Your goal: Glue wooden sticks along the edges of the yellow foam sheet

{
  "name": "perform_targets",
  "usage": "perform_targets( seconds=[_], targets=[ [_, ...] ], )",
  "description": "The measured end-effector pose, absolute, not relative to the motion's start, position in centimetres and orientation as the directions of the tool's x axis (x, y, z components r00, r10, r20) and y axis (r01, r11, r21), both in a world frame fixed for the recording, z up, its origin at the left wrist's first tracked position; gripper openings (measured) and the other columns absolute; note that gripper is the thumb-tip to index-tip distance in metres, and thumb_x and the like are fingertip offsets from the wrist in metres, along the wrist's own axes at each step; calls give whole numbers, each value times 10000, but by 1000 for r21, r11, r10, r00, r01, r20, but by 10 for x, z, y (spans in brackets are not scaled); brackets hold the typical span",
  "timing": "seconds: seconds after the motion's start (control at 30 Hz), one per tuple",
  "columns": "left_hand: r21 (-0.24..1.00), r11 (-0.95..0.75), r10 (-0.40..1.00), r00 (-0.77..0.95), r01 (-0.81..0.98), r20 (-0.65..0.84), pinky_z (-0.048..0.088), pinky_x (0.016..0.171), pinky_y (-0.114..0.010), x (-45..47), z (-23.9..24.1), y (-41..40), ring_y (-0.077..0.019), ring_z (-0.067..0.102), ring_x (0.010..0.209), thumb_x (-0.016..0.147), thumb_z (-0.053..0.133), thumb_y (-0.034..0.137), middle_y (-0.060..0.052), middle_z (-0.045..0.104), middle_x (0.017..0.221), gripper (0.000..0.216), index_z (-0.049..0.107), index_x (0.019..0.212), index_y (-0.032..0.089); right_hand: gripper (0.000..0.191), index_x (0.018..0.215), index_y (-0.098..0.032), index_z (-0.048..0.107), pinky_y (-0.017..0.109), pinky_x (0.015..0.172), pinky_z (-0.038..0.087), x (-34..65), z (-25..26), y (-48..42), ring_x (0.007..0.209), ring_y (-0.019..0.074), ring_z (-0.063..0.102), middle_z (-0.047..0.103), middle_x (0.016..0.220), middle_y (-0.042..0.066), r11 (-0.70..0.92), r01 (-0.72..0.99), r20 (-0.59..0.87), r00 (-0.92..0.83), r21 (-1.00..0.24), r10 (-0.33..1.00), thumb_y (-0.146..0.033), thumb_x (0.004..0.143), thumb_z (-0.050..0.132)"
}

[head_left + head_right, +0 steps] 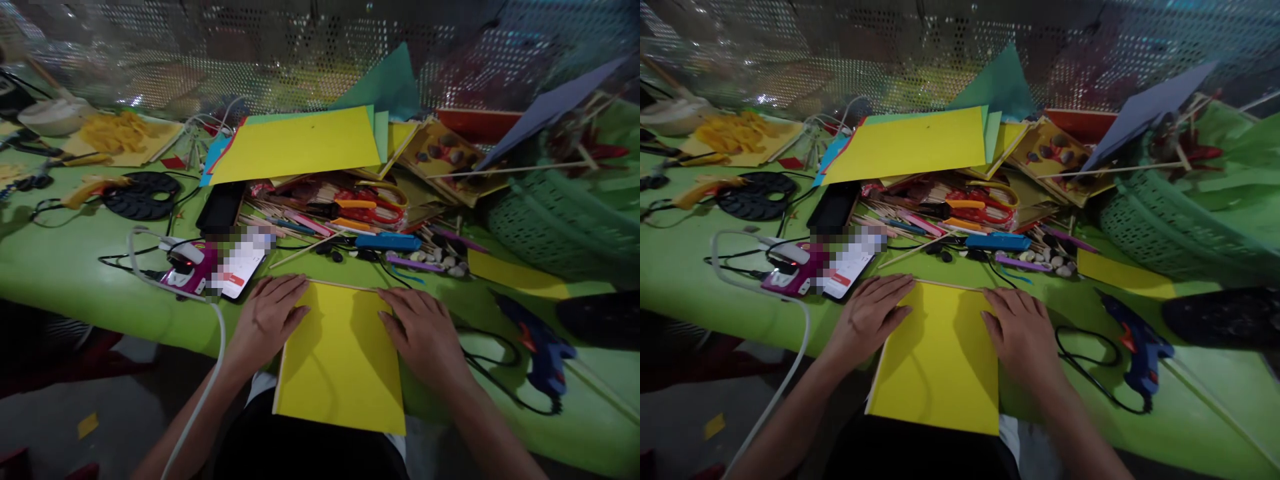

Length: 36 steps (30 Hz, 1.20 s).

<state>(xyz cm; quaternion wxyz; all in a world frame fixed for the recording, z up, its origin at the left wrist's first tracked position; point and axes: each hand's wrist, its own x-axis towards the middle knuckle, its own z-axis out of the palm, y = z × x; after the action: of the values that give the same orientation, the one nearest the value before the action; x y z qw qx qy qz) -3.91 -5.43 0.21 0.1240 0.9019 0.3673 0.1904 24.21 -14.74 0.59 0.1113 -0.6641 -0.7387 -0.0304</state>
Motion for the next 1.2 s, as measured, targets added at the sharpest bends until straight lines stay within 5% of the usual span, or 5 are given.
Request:
perform_targets(
  seconds=[0.37, 0.63, 0.97, 1.2],
  targets=[
    [415, -621, 783, 512, 665, 352, 438, 1087, -440, -43, 4, -58, -213, 541, 1289, 973, 471, 204, -73, 591, 1394, 418, 500, 1390, 224, 456, 1409, -276, 523, 533, 900, 440, 254, -2, -154, 1106, 350, 572, 649, 1181, 132, 125, 953, 363, -17, -276, 932, -336, 958, 491],
    [406, -643, 765, 571, 649, 298, 430, 1083, -442, -40, 1, -55, -220, 534, 1291, 976, 471, 230, -68, 599, 1386, 367, 567, 1330, 228, 336, 1264, -273, 633, 502, 943, 451, 252, 13, -159, 1083, 299, 606, 673, 1142, 100, 98, 913, 465, 108, -396, 879, -320, 941, 556],
    [290, -654, 756, 608, 698, 242, 417, 1057, -452, -36, 2, -48, -274, 545, 1243, 953, 514, 290, -61, 585, 1397, 437, 529, 1386, 227, 296, 1227, -288, 639, 497, 964, 445, 257, 10, -158, 1110, 280, 600, 678, 1142, 79, 78, 880, 469, 173, -469, 866, -306, 940, 571],
    [194, -739, 673, 685, 646, 280, 432, 995, -428, -21, 16, -35, -262, 581, 1133, 946, 531, 275, -64, 681, 1199, 280, 657, 1188, 212, 293, 1219, -278, 642, 493, 959, 431, 257, 8, -158, 1091, 275, 602, 682, 1131, 80, 91, 866, 477, 180, -492, 860, -308, 938, 563]
  ],
)
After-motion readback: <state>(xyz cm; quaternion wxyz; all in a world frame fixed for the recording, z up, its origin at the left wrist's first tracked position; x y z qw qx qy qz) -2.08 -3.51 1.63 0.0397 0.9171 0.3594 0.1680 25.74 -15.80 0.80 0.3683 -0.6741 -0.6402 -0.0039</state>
